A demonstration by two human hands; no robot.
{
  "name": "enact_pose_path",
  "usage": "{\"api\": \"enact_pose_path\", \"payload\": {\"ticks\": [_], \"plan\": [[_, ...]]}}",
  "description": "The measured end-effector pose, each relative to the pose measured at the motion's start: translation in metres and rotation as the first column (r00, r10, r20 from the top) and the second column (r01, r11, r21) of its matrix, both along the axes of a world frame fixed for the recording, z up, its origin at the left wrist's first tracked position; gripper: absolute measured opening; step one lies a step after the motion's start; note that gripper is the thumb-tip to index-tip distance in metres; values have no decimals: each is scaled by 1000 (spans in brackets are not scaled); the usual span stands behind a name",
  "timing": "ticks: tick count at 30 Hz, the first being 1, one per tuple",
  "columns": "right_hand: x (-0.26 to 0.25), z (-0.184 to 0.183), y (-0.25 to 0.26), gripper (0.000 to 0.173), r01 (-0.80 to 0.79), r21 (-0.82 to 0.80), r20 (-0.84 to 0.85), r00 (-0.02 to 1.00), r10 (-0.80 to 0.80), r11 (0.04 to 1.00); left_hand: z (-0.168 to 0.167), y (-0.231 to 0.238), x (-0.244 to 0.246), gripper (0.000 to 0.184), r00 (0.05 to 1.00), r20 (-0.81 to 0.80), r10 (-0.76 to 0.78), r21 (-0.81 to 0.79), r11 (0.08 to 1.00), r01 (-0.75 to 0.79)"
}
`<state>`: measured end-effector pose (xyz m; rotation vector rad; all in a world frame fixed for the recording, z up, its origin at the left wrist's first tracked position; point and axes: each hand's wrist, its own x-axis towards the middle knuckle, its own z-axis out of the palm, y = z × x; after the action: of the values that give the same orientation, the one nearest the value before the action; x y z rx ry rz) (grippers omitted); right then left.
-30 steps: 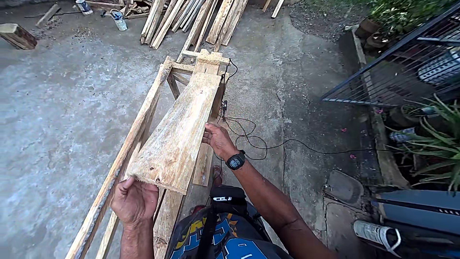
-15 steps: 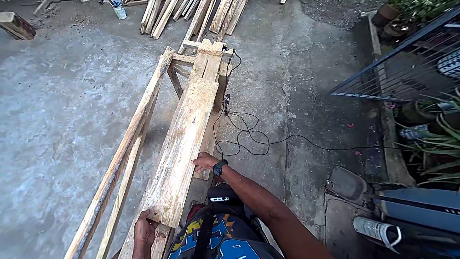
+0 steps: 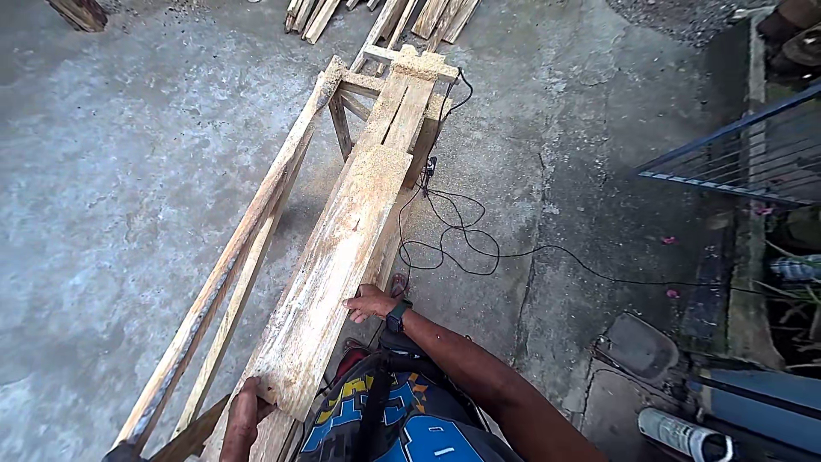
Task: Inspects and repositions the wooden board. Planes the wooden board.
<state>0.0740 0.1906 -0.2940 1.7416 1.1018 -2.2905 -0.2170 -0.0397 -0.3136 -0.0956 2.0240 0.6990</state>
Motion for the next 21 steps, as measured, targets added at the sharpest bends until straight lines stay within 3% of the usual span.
{"api": "enact_pose_path", "payload": {"ticks": [2,4,5,7,9,11,13,15,18,21], "plan": [[-2,-1,-4,47,-52,7,15,999,52,999,6,-10,-8,56,993,-10,-117,-91,989,116],[-5,-4,-5,48,-147,36,64,987,145,988,22,-22,-22,59,940,-53,-338,-239,918,317],[-5,-3,-3,49,-235,73,127,966,225,969,29,-27,-29,58,879,-120,-462,-315,857,408],[-1,8,5,53,-425,172,291,884,366,889,40,-31,-39,48,671,-370,-643,-440,757,483],[3,26,10,58,-540,319,481,800,358,779,47,-20,-35,39,477,-652,-589,-355,793,494],[5,36,13,58,-637,471,629,727,275,610,44,13,-17,50,364,-794,-487,-240,801,548],[8,30,17,59,-698,578,690,695,203,423,43,60,22,57,367,-820,-439,-149,783,604],[7,26,26,68,-747,602,713,662,231,284,32,105,64,61,371,-820,-436,-76,725,684],[-1,10,37,76,-688,713,607,702,372,134,-7,146,112,65,248,-827,-505,-180,655,733],[-13,-27,55,72,-578,813,503,640,580,-68,-35,155,131,71,118,-791,-601,-400,652,644]]}}
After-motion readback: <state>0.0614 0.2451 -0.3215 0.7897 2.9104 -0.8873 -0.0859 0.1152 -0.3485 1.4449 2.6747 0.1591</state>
